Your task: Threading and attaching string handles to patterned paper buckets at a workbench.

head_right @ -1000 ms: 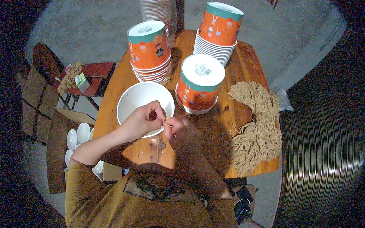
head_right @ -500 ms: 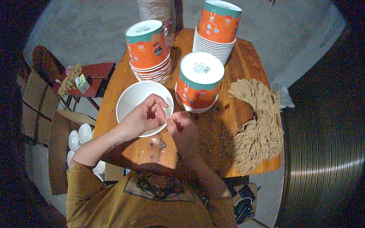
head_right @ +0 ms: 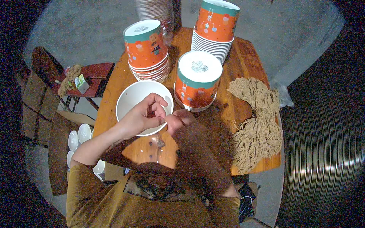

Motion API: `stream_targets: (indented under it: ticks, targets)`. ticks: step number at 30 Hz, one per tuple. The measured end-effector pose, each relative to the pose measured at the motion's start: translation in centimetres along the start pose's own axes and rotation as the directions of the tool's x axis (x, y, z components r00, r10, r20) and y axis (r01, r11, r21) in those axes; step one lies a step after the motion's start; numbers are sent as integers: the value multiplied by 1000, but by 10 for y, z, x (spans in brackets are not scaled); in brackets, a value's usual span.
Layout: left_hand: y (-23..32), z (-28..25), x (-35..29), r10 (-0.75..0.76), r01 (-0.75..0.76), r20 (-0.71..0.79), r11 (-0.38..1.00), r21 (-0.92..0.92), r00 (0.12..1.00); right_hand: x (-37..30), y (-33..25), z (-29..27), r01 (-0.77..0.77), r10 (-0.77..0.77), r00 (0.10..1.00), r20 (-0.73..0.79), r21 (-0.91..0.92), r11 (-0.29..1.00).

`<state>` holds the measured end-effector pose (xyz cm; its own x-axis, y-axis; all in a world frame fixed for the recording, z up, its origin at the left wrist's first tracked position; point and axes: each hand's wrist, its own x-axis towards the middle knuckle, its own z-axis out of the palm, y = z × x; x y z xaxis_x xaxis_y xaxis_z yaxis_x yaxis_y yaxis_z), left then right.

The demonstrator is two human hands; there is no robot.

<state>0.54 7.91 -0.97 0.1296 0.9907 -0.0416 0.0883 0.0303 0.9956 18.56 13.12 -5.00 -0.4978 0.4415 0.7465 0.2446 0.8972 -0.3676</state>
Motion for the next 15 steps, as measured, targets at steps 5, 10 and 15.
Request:
stream_targets:
  ticks: [5,10,15]
  targets:
    - [1,1,0,4,-4,0,1000,18,1000,8,3,-12,24,-38,992,117,115,993]
    - [5,1,-3,6,-5,-5,993,118,1000,14,9,-21,157,-159,969,189,26,987]
    - [8,1,-3,-20,21,-17,995,100,1000,24,8,-27,249,-224,925,307,-45,967]
